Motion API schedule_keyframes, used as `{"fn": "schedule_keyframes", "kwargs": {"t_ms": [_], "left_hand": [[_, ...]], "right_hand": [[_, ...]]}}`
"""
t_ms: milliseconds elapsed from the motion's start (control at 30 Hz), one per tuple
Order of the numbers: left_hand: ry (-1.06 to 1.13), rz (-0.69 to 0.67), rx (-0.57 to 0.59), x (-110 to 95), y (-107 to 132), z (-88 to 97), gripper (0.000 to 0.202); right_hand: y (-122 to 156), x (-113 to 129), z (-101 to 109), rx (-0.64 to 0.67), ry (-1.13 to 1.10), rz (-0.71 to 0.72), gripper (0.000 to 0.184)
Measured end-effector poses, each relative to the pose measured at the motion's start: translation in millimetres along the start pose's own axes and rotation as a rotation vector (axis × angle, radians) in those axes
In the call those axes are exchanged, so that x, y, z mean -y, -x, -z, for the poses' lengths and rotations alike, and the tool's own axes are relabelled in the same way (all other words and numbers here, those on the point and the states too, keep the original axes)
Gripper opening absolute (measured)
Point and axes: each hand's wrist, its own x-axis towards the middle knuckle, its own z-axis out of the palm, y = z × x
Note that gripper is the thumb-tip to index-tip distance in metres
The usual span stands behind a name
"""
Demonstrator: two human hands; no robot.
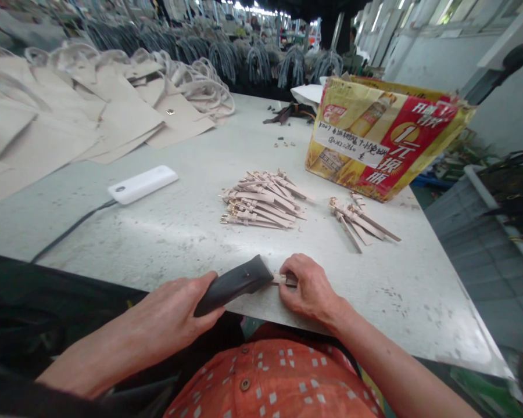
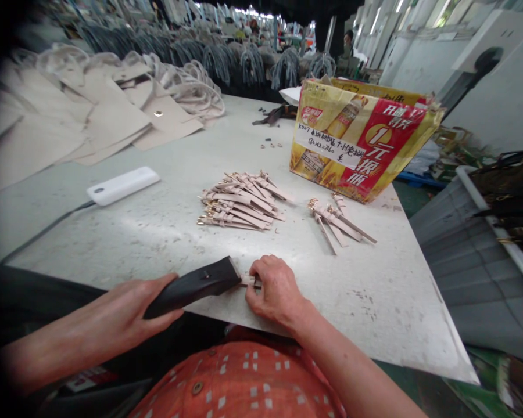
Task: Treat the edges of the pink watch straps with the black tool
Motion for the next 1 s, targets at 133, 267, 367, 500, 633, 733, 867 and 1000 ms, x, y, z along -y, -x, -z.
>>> {"fn": "schedule_keyframes", "kwargs": {"t_ms": [133,267,367,500,633,733,867,1000], "left_hand": [[-0.025,-0.02,-0.02,9.2,2.4,-3.9,0.035],[-0.094,-0.041,-0.019,10.8,4.2,-5.5,0.034],[-0.119,-0.064,-0.035,2.0,0.3,-9.4,0.034],[-0.163,-0.086,-0.056,-17.0,-8.9,-13.8,0.035],[-0.155,-0.034,-0.032,-19.9,-10.9,-8.9,0.031],[-0.084,0.001,-0.077,-2.3,-7.4,-4.0,0.033],[-0.012,0.053,-0.144,27.8,0.8,-2.0,0.037],[0.035,0.091,-0.179,42.0,13.3,-2.4,0.042]], "right_hand": [[2.7,-1.8,2.3,-0.006,-0.009,0.004,0.015],[2.1,-5.3,2.3,-0.005,-0.017,0.018,0.016],[1.3,-7.0,2.4,0.013,-0.018,0.0,0.018],[1.3,-6.6,2.8,0.018,-0.001,-0.027,0.017],[1.4,-6.1,1.8,0.013,0.023,-0.019,0.013],[-0.4,-6.8,0.6,0.011,0.035,-0.009,0.009],[-5.4,-5.4,0.5,0.015,0.036,-0.04,0.011],[-7.0,-2.1,0.7,-0.025,0.078,-0.001,0.018]]}}
